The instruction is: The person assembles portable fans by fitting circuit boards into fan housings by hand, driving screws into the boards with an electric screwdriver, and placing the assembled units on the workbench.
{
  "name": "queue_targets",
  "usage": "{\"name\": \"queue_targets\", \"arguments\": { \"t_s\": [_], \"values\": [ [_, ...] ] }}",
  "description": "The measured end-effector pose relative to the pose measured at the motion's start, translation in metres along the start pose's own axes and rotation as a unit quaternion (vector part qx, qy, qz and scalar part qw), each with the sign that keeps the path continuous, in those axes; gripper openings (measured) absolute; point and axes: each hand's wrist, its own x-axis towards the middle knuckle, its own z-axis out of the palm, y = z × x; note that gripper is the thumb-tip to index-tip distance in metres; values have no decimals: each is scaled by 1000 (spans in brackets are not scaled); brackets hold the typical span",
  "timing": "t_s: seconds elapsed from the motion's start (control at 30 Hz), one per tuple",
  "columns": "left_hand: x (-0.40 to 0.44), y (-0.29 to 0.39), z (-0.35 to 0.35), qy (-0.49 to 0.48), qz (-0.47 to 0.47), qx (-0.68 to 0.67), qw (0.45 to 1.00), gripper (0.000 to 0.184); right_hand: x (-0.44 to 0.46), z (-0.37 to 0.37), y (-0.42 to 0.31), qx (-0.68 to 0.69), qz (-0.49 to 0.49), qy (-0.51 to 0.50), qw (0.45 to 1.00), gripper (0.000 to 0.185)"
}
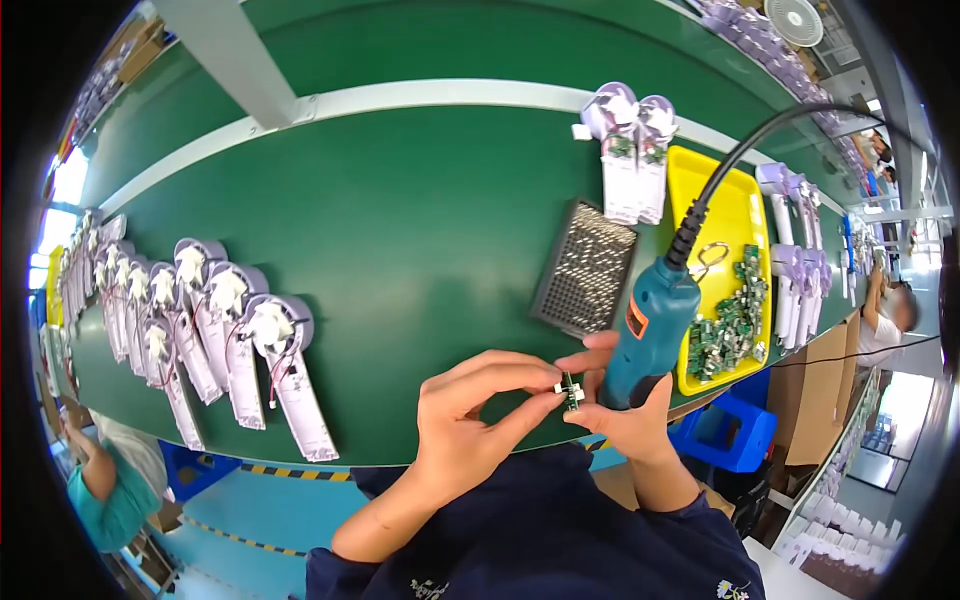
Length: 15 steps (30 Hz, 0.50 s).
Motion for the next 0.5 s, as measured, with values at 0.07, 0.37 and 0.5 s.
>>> {"name": "queue_targets", "arguments": {
  "t_s": [0.07, 0.37, 0.5],
  "values": [
    [-5, 2, -11, -3, 1, 21, 1000, 22, -2, 10, 3, 24, 16, -10, 1000, 68],
    [-10, 8, -46, -69, -37, -58, 995, 21, 0, 28, 11, 120, 83, -73, 987, 64],
    [-11, 6, -46, -53, -52, -76, 994, 18, 1, 32, 8, 121, 89, -61, 987, 63]
  ]
}}
